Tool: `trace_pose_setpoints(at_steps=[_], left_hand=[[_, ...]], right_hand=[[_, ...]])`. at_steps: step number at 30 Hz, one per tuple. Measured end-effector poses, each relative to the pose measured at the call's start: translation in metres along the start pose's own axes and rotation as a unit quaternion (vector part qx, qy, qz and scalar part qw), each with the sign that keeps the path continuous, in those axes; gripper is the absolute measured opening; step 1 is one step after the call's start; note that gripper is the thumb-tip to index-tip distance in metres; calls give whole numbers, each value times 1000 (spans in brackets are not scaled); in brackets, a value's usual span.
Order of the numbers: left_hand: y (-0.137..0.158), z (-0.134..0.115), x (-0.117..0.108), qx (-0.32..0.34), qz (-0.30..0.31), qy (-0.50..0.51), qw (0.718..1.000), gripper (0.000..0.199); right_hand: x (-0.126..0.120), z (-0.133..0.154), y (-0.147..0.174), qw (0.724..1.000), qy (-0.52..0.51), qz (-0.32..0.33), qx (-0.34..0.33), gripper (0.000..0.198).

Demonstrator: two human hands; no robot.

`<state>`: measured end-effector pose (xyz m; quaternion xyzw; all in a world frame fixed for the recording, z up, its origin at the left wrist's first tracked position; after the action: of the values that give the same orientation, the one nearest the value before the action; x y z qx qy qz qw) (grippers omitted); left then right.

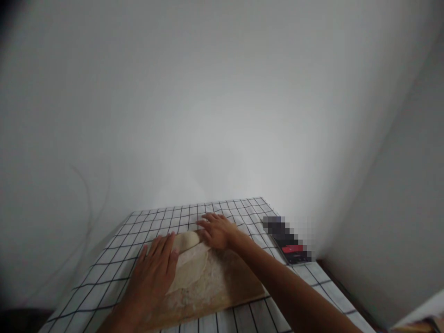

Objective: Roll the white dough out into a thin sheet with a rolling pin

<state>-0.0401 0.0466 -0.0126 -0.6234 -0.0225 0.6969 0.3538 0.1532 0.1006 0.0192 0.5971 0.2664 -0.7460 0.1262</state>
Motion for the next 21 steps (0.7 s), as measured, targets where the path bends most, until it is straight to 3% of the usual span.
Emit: trace_pose_setpoints(at_steps=[4, 10, 16, 21], left_hand=[[0, -3, -5, 23, -1, 21, 1000, 49], [0, -3, -5, 5, -9, 81, 997, 51], [15, -12, -10, 34, -80, 79, 993, 57], [28, -17, -20, 67, -104, 71, 990, 58]], right_hand=[[7, -4, 6, 999, -21, 17, 36, 47], [5, 6, 26, 997, 0, -3, 81, 48], [3, 24, 53, 995, -15, -36, 93, 50], [1, 37, 77, 994, -37, -49, 95, 52]])
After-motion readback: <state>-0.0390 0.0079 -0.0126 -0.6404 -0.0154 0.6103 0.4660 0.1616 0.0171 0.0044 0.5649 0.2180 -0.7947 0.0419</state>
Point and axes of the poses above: each hand's wrist, its own y-axis away from the middle knuckle, its own x-axis out of the palm, z = x × y, the point moved 6 cm from there along -y, towards the middle knuckle
